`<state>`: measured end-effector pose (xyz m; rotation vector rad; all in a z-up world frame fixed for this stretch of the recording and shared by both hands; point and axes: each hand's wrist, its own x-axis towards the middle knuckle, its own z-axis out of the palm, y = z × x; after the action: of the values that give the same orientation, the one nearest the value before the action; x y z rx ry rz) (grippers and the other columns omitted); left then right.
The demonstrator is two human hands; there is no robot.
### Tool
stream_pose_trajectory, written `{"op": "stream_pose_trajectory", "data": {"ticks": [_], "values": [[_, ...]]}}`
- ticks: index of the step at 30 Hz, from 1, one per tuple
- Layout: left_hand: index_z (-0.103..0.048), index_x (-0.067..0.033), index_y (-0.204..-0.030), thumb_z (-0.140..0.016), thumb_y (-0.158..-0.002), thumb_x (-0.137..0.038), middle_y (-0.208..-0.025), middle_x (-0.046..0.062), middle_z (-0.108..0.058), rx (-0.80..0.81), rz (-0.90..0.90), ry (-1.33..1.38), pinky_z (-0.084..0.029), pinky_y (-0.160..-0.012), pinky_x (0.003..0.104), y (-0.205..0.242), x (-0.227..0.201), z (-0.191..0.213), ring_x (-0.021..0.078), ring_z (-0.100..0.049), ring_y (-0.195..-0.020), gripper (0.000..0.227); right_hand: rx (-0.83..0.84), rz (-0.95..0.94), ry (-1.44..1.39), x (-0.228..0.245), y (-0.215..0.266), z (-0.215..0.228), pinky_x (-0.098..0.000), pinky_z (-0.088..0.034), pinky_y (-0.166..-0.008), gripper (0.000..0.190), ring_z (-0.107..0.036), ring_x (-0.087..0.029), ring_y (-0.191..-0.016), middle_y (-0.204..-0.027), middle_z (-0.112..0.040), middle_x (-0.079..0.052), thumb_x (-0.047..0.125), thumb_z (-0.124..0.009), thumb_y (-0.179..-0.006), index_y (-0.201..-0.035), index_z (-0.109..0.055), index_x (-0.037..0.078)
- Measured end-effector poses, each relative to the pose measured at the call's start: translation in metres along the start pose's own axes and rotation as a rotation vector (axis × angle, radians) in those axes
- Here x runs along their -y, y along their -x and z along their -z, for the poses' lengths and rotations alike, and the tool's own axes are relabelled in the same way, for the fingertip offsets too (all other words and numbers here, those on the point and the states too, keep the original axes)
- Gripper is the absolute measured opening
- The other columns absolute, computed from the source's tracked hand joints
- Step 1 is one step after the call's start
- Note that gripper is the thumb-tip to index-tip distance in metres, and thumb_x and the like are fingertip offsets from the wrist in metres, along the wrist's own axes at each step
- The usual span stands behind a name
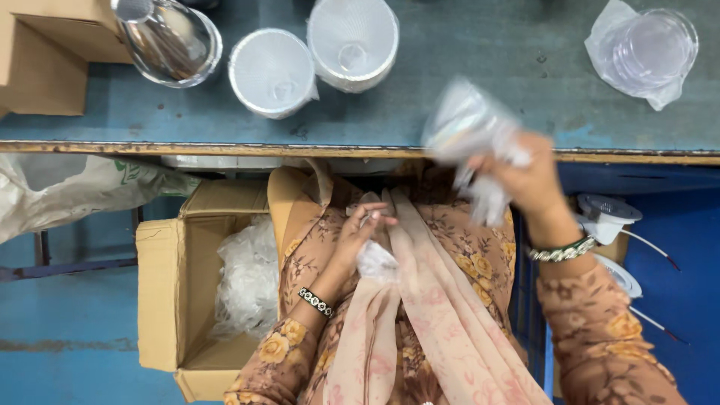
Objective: The person sits on the floor and wraps small white light fixtures in plastic bags. They pick up each fixture, place it into a bag, and set the wrapped item on the table. The person handles the items one at a time and stacks the wrapped units.
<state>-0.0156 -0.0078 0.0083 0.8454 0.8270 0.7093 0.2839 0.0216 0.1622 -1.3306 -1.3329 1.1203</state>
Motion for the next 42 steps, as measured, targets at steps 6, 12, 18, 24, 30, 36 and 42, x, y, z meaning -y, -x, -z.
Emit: {"op": "stream_pose_trajectory", "data": {"ticks": [6, 12, 18, 24, 30, 36, 42], "values": [[-0.028, -0.0200, -0.159, -0.074, -0.092, -0.049, -0.138, 0.015, -0.051, 0.210, -0.214, 0.320, -0.051, -0.083, 0.027, 0.013, -0.051, -0.050, 0.0147, -0.057, -0.099, 0.086, 0.156, 0.133, 0.187, -0.029, 0.058, -0.058, -0.0317, -0.056, -0.085, 0.021, -0.070, -0.019, -0.099, -0.109, -0.071, -0.008, 0.006, -0.078, -0.081, -0.102, -0.077, 0.002], [-0.037, -0.0075, -0.150, -0.083, -0.085, -0.037, -0.142, 0.015, -0.050, 0.031, -0.163, 0.291, -0.044, -0.111, 0.037, 0.007, -0.049, -0.062, 0.0244, -0.050, -0.133, 0.085, 0.108, 0.086, 0.232, -0.027, 0.076, -0.105, -0.0326, -0.055, -0.083, 0.024, -0.067, -0.021, -0.094, -0.106, -0.065, -0.008, 0.012, -0.079, -0.087, -0.107, -0.069, 0.001], [-0.042, -0.0057, -0.145, -0.082, -0.087, -0.030, -0.141, 0.015, -0.052, -0.046, -0.264, 0.132, -0.045, -0.112, 0.036, 0.004, -0.031, -0.039, 0.0225, -0.052, -0.132, 0.075, 0.141, 0.194, 0.314, -0.019, 0.070, -0.104, -0.0345, -0.053, -0.082, 0.027, -0.065, -0.025, -0.096, -0.106, -0.062, -0.011, 0.014, -0.076, -0.088, -0.108, -0.066, 0.000], [-0.043, -0.0057, -0.144, -0.082, -0.085, -0.028, -0.139, 0.014, -0.056, -0.069, -0.321, -0.032, -0.046, -0.111, 0.037, 0.001, -0.038, -0.019, 0.0215, -0.055, -0.128, 0.074, 0.218, 0.157, 0.402, -0.012, 0.060, -0.089, -0.0310, -0.052, -0.074, 0.020, -0.067, -0.021, -0.086, -0.097, -0.066, -0.007, 0.018, -0.078, -0.088, -0.099, -0.069, 0.003], [-0.045, -0.0060, -0.145, -0.081, -0.087, -0.027, -0.141, 0.012, -0.055, -0.025, -0.350, -0.007, -0.044, -0.115, 0.036, 0.001, -0.036, -0.021, 0.0210, -0.054, -0.133, 0.071, 0.261, -0.187, 0.092, -0.019, 0.059, -0.086, -0.0287, -0.054, -0.076, 0.016, -0.068, -0.016, -0.085, -0.092, -0.075, -0.005, 0.019, -0.067, -0.098, -0.103, -0.074, 0.005], [-0.045, -0.0088, -0.142, -0.086, -0.082, -0.031, -0.140, 0.011, -0.056, 0.080, -0.242, -0.077, -0.046, -0.110, 0.036, 0.000, -0.039, -0.025, 0.0201, -0.054, -0.129, 0.076, 0.442, -0.047, 0.415, -0.026, 0.044, -0.076, -0.0324, -0.055, -0.073, 0.022, -0.072, -0.021, -0.080, -0.090, -0.075, -0.008, 0.019, -0.073, -0.088, -0.104, -0.074, 0.004], [-0.048, -0.0095, -0.143, -0.086, -0.082, -0.031, -0.141, 0.011, -0.054, 0.111, -0.322, -0.303, -0.044, -0.113, 0.036, 0.003, -0.049, -0.016, 0.0217, -0.053, -0.133, 0.075, 0.586, -0.106, 0.395, -0.023, 0.033, -0.067, -0.0376, -0.055, -0.073, 0.021, -0.073, -0.027, -0.081, -0.090, -0.072, -0.010, 0.021, -0.075, -0.085, -0.099, -0.075, 0.005]]}}
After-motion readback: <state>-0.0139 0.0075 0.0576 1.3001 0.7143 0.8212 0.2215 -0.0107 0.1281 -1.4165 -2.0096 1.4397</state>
